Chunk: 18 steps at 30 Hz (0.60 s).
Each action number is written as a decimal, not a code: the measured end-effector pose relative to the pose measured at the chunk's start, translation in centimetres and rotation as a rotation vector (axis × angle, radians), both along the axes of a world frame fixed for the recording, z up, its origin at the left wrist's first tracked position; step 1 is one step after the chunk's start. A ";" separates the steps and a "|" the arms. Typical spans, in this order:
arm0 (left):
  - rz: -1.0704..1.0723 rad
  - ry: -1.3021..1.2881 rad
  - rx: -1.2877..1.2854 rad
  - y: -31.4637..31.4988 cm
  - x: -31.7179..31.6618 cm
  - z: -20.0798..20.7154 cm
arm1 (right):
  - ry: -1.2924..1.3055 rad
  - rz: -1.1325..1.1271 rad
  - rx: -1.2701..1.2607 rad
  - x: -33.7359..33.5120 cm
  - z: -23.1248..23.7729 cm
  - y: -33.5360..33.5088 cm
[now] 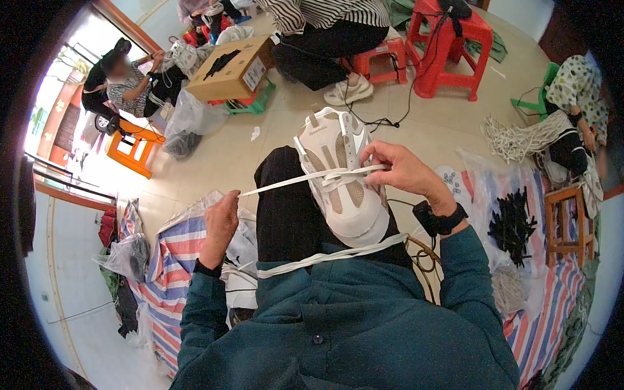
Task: Lace a white athletic shoe while seated.
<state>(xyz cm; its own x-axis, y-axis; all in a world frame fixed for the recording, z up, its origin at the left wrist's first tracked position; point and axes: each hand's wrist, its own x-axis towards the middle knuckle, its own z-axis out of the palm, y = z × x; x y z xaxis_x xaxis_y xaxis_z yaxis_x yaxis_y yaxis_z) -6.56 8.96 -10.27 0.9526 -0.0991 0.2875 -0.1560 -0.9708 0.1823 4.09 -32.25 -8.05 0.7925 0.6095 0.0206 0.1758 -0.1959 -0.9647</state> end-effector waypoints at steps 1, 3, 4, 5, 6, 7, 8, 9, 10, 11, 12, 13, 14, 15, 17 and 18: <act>-0.004 -0.015 -0.015 0.2 0.0 -0.1 | -0.042 -0.009 -0.099 -0.1 0.2 -0.4; 0.015 -0.022 -0.019 0.7 0.0 -0.2 | -0.108 -0.037 -0.179 -0.2 0.4 -1.0; 0.007 -0.039 -0.025 0.8 0.0 -0.4 | -0.132 -0.056 -0.161 -0.2 0.4 -1.3; 0.009 -0.053 -0.022 1.0 0.0 -0.5 | -0.156 -0.076 -0.141 0.0 0.5 -1.6; 0.010 -0.078 -0.011 1.1 -0.1 -0.7 | -0.134 -0.073 -0.124 0.2 0.4 -1.8; 0.030 -0.008 0.008 1.2 -0.2 -0.9 | -0.113 -0.070 -0.107 0.6 0.3 -2.0; 0.048 0.051 0.034 1.3 -0.2 -0.9 | -0.104 -0.047 -0.066 1.1 0.2 -2.2; 0.068 0.113 0.069 1.3 -0.3 -1.0 | -0.125 -0.103 -0.062 2.0 -0.1 -2.2; 0.056 0.142 0.061 1.2 -0.3 -0.9 | -0.158 -0.139 -0.033 3.2 -0.5 -1.9; 0.045 0.175 0.062 0.9 -0.3 -0.7 | -0.191 -0.194 0.002 3.8 -1.0 -1.6; 0.053 0.236 0.071 0.6 -0.1 -0.4 | -0.346 -0.476 -0.282 4.1 -1.9 -0.9; 0.004 0.161 0.010 0.1 0.1 -0.1 | -0.569 -0.529 -0.272 4.3 -2.3 -0.9; -0.022 0.116 -0.044 -0.7 0.2 0.3 | -0.742 -0.595 -0.296 4.1 -2.7 -0.8; -0.012 0.125 -0.096 -1.7 0.3 0.7 | -0.901 -0.663 -0.324 3.8 -2.9 -0.7; -0.042 0.120 -0.279 -4.1 0.1 1.4 | -0.538 -0.508 -0.147 2.6 -2.7 -0.5; -0.095 0.085 -0.342 -5.3 0.3 1.8 | -0.343 -0.448 -0.060 1.8 -2.5 -0.4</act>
<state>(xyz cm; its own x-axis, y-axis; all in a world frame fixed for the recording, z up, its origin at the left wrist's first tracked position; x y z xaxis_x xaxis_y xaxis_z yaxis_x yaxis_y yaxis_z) -6.30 3.63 -8.51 0.9658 -0.1002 0.2393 -0.2127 -0.8336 0.5098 5.87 -32.62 -10.52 0.9280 0.2233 0.2982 0.3643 -0.3763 -0.8519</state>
